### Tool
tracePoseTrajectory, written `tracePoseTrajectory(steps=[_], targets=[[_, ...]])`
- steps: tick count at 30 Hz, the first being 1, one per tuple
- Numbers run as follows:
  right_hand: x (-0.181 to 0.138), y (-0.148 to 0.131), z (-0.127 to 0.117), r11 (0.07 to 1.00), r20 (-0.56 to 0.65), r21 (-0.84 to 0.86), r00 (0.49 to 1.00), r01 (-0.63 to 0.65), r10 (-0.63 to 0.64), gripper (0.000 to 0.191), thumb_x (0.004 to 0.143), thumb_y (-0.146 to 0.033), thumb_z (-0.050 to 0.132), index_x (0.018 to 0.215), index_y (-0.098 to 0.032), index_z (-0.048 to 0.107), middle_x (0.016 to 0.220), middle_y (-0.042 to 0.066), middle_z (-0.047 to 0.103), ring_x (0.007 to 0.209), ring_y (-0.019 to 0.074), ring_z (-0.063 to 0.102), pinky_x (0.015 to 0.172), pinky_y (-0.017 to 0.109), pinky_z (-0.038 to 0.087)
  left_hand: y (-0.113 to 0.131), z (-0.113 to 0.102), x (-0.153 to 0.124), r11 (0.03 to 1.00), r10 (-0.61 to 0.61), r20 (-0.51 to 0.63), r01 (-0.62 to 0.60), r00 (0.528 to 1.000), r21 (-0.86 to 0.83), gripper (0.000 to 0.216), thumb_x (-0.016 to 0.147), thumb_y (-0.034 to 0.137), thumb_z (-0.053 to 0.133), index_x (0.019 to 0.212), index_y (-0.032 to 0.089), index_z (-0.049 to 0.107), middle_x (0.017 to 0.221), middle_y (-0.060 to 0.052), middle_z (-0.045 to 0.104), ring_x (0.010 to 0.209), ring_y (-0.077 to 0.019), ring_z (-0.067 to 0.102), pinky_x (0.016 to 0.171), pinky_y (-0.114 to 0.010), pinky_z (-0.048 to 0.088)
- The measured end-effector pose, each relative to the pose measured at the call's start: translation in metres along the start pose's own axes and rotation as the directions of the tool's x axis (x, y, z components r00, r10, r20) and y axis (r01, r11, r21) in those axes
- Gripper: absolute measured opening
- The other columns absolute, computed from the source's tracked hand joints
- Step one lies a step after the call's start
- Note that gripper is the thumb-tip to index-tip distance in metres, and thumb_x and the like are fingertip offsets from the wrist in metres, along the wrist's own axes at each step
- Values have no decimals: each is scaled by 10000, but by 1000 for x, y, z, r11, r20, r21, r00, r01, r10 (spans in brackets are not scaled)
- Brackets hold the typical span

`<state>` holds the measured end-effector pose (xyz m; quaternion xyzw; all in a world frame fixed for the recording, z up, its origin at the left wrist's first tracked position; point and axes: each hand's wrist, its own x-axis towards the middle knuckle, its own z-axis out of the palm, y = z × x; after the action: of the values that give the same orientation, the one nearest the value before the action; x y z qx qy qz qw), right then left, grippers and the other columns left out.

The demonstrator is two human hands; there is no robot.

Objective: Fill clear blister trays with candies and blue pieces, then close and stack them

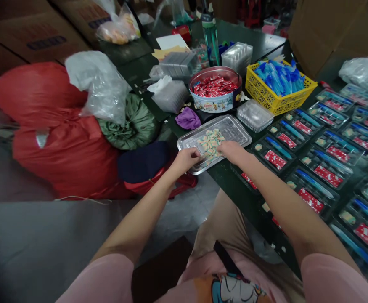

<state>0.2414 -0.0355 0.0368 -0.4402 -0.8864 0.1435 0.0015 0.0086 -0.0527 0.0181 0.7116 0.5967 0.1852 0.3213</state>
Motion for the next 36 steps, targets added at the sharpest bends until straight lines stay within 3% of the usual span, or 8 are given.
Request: tracePoseTrajectory(steps=[5, 8, 14, 20, 26, 28, 31, 36], targets=[[3, 5, -2, 995, 19, -63, 997, 75, -74, 111, 884, -176, 623, 973, -153, 685, 1004, 109, 683, 966, 230, 615, 711, 271, 364, -6, -4, 0, 986, 49, 77, -36, 996, -163, 142, 684, 262, 683, 683, 168, 576, 610, 43, 564, 574, -110, 502, 573, -227, 382], [4, 9, 3, 995, -7, -42, 996, 88, -88, 108, 890, -182, 611, 963, -150, 685, 996, 110, 692, 932, 218, 618, 708, 271, 362, -9, -2, 4, 987, 54, 75, -42, 996, -156, 117, 672, 219, 684, 766, 168, 636, 628, 36, 591, 587, -119, 527, 586, -234, 390], [4, 29, 6, 963, -184, 255, 973, -89, 139, 90, 832, -157, 652, 892, -161, 717, 886, 63, 710, 797, 175, 614, 716, 258, 391, -8, -3, 5, 992, 44, 71, -35, 996, -122, 100, 680, 188, 664, 772, 165, 697, 670, 4, 654, 638, -143, 579, 638, -257, 429], [6, 47, -1, 772, -174, 616, 928, -158, 329, 62, 744, -203, 697, 795, -176, 721, 595, -28, 620, 586, 128, 531, 599, 249, 368, -8, -12, 2, 963, 57, 102, -27, 993, -268, 116, 687, 232, 674, 771, 163, 715, 655, 1, 672, 623, -146, 598, 627, -258, 446], [17, 35, 7, 442, -71, 879, 864, -182, 498, 83, 710, -157, 698, 680, -174, 622, 540, -41, 595, 542, 115, 571, 590, 242, 425, -3, -9, 3, 937, 43, -33, -52, 999, -347, 141, 655, 276, 745, 749, 170, 749, 744, -23, 706, 678, -146, 594, 671, -269, 451], [19, 27, 9, 349, -72, 928, 854, -132, 515, 112, 693, -160, 716, 680, -176, 607, 562, -38, 601, 558, 114, 590, 603, 243, 455, 4, -3, 1, 874, -23, -38, 2, 999, -487, 167, 636, 277, 772, 760, 168, 753, 738, -22, 706, 676, -140, 596, 670, -263, 456], [18, 13, 9, 255, -99, 966, 867, -33, 488, 134, 680, -202, 732, 717, -179, 605, 608, -29, 614, 593, 116, 606, 609, 245, 485, 19, 6, -1, 674, -136, 66, 141, 989, -725, 243, 607, 273, 819, 807, 152, 755, 702, -19, 698, 654, -124, 607, 638, -238, 460], [17, -13, 8, 216, -152, 974, 893, 63, 423, 208, 674, -309, 732, 766, -185, 593, 651, -30, 603, 631, 124, 604, 606, 253, 485, 36, 12, -1, 397, -190, 185, 248, 964, -883, 446, 579, 136, 858, 1004, 155, 721, 685, 2, 688, 657, -102, 647, 580, -173, 453]])
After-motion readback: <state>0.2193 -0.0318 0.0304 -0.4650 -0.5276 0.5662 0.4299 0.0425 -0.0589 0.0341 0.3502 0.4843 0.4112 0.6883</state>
